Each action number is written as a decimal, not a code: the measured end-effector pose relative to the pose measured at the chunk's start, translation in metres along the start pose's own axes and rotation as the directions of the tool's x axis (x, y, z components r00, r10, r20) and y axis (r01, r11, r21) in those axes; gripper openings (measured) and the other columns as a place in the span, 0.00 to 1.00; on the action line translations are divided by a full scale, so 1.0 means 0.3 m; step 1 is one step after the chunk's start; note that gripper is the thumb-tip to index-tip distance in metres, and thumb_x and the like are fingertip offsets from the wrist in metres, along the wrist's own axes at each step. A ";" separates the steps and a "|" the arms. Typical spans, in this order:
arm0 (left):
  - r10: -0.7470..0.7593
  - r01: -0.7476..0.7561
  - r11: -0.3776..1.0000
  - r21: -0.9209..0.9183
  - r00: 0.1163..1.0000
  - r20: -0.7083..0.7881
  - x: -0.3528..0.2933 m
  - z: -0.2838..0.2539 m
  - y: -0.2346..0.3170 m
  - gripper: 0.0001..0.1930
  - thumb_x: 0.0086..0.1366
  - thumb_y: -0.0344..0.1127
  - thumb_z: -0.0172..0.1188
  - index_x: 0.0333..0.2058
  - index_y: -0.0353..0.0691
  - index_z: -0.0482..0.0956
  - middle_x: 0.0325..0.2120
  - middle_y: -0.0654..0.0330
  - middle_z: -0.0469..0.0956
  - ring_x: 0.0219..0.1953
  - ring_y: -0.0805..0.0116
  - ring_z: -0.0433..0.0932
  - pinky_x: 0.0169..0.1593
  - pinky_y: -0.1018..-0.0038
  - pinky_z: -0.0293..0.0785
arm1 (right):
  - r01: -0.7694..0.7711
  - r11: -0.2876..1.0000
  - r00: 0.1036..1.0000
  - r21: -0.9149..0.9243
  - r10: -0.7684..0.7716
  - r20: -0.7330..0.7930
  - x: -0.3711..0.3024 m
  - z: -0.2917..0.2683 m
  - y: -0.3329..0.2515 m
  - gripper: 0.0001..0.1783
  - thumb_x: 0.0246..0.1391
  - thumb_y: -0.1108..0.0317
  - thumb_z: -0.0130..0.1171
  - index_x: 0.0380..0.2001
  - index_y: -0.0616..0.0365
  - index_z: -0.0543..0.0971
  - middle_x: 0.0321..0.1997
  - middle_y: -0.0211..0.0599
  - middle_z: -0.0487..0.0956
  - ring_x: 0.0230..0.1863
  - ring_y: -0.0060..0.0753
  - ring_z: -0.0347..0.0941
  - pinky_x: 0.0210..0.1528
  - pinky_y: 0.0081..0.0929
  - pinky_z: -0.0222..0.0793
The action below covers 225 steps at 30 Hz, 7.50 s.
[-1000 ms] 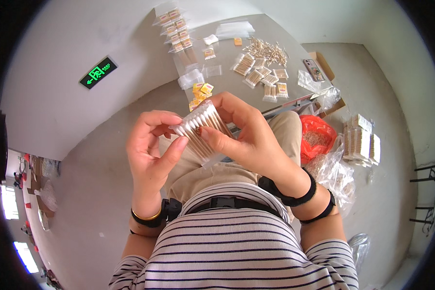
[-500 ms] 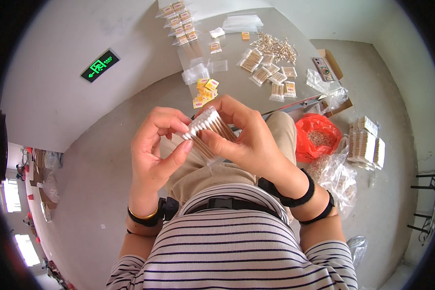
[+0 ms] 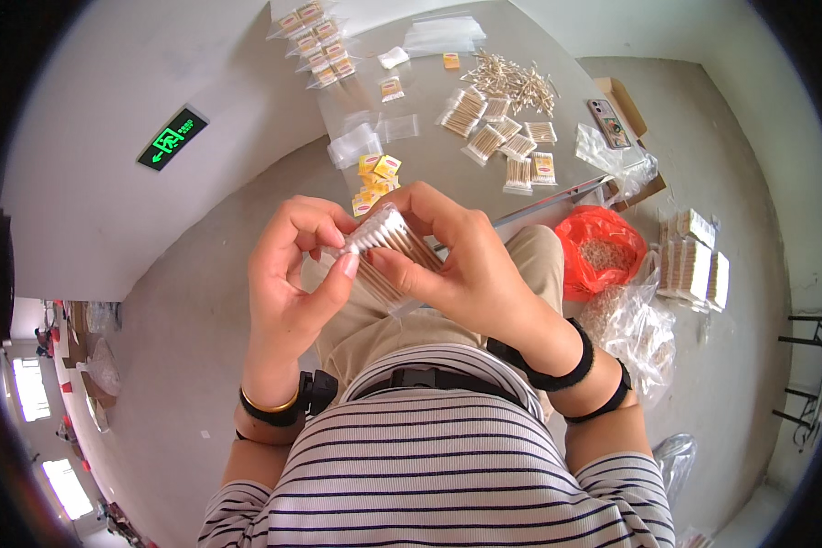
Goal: The person packs cotton swabs into small plastic bags, places a yellow label inside each bag, and seals them. The person repeats this process for multiple units, stacking the finished packages on the table.
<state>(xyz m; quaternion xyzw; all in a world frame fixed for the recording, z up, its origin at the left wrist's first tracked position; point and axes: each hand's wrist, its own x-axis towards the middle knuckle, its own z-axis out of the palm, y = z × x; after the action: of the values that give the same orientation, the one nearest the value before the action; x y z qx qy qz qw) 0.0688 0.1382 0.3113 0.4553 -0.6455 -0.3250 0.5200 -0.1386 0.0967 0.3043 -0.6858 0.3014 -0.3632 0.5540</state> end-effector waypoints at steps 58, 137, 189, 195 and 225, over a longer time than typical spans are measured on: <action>0.111 -0.119 0.986 -0.120 0.991 -0.075 0.047 -0.059 -0.038 0.18 0.51 0.23 0.78 0.41 0.35 0.84 0.38 0.60 0.81 0.40 0.71 0.79 0.46 0.75 0.74 | 0.239 0.971 0.971 0.004 -0.239 0.015 0.091 -0.035 0.031 0.19 0.58 0.67 0.71 0.49 0.64 0.80 0.47 0.41 0.83 0.50 0.38 0.80 0.56 0.33 0.73; 0.498 -0.467 0.826 0.315 0.867 -0.023 0.079 -0.076 0.064 0.20 0.44 0.32 0.79 0.40 0.47 0.86 0.36 0.68 0.85 0.34 0.71 0.80 0.42 0.72 0.66 | 0.574 0.734 0.798 -0.362 -0.600 0.048 0.103 -0.059 -0.092 0.18 0.48 0.73 0.72 0.44 0.55 0.83 0.45 0.36 0.86 0.41 0.37 0.78 0.46 0.32 0.71; 0.524 -0.502 0.799 0.332 0.851 0.026 0.041 -0.103 0.057 0.23 0.44 0.30 0.76 0.42 0.49 0.86 0.36 0.70 0.86 0.32 0.73 0.80 0.40 0.72 0.62 | 0.570 0.733 0.801 -0.371 -0.597 0.052 0.097 -0.039 -0.111 0.15 0.52 0.61 0.74 0.43 0.52 0.85 0.41 0.31 0.85 0.39 0.33 0.76 0.43 0.29 0.69; 0.490 -0.479 0.821 0.311 0.871 0.046 0.049 -0.098 0.063 0.23 0.44 0.31 0.77 0.43 0.48 0.87 0.36 0.70 0.85 0.33 0.73 0.80 0.40 0.72 0.62 | 0.560 0.725 0.809 -0.400 -0.582 0.079 0.095 -0.046 -0.115 0.15 0.52 0.62 0.75 0.42 0.53 0.85 0.41 0.31 0.85 0.38 0.32 0.77 0.43 0.29 0.68; 0.480 -0.475 0.874 0.106 0.877 -0.024 0.030 -0.080 -0.003 0.15 0.60 0.43 0.74 0.40 0.41 0.85 0.38 0.60 0.86 0.37 0.66 0.83 0.41 0.70 0.64 | 0.631 0.664 0.747 -0.400 -0.659 0.085 0.089 -0.037 -0.085 0.15 0.56 0.58 0.73 0.40 0.55 0.83 0.38 0.33 0.80 0.38 0.35 0.75 0.40 0.32 0.67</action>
<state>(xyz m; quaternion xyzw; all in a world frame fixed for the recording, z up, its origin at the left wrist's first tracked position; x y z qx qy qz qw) 0.0920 0.1309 0.3199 0.3147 -0.7398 -0.1434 0.5772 -0.1327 0.0741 0.3351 -0.8340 0.1256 -0.4879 0.2250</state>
